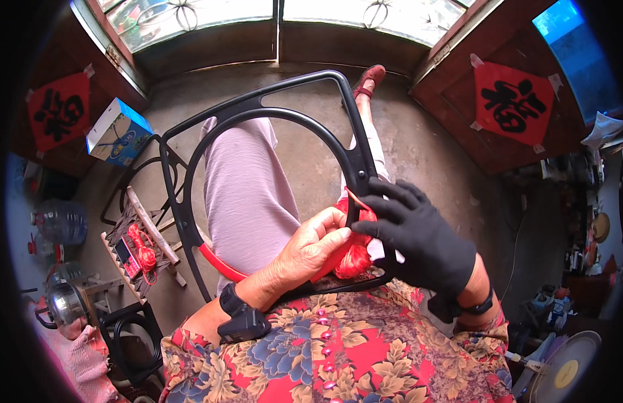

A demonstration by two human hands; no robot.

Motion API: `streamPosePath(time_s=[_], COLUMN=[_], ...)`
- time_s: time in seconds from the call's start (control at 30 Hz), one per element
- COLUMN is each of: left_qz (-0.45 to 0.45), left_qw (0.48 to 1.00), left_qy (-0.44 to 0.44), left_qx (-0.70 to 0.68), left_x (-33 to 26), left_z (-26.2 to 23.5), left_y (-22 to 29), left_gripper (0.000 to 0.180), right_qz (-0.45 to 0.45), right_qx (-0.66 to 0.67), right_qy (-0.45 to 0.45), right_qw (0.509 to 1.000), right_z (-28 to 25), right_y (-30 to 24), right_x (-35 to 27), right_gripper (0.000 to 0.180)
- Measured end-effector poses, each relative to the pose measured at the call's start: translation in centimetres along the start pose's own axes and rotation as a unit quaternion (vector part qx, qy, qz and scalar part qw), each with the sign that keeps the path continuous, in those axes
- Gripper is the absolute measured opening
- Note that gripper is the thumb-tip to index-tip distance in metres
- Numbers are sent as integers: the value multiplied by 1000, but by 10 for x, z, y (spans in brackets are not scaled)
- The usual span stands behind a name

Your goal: Wrapping red thread or cord tightly around a black circular frame.

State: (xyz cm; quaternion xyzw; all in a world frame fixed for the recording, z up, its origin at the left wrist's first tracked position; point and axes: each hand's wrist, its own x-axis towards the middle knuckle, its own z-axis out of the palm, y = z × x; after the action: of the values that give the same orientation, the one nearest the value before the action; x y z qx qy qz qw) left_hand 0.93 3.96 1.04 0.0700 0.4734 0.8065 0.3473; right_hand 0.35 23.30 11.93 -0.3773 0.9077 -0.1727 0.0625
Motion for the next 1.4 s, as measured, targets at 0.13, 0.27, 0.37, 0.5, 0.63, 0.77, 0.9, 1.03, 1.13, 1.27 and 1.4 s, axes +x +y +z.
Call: streamPosePath(time_s=[0.13,0.27,0.37,0.5,0.63,0.77,0.9,1.03,1.13,1.27,1.4], left_qz=[-58,-42,-25,-142,-137,-99,-108,-79,13,60,107], left_qw=[996,995,997,988,989,990,989,996,995,991,984], left_qy=[-16,22,51,54,43,33,24,45,60,92,118], left_qx=[-72,-87,46,17,-46,-98,-99,-16,83,71,81], left_x=[-1,6,3,0,2,1,3,1,3,4,3], left_z=[5,2,-1,4,4,7,7,5,1,1,0], left_y=[13,2,17,25,15,12,15,10,-2,-9,-10], left_gripper=[13,17,20,19,18,15,12,11,12,15,19], right_qz=[25,9,75,76,-45,-26,71,199,39,-131,-116], right_qx=[-62,30,396,836,867,832,712,477,13,-306,-182], right_qy=[51,117,155,251,301,395,556,605,313,145,-30], right_qw=[996,993,902,481,394,389,423,606,949,932,976], right_z=[30,36,31,30,14,11,1,5,2,22,34], right_y=[-2,4,-2,1,19,42,64,57,39,18,11], right_x=[-15,-22,-35,-80,-95,-101,-79,-4,38,79,83], right_gripper=[42,40,41,38,32,29,26,24,26,25,26])
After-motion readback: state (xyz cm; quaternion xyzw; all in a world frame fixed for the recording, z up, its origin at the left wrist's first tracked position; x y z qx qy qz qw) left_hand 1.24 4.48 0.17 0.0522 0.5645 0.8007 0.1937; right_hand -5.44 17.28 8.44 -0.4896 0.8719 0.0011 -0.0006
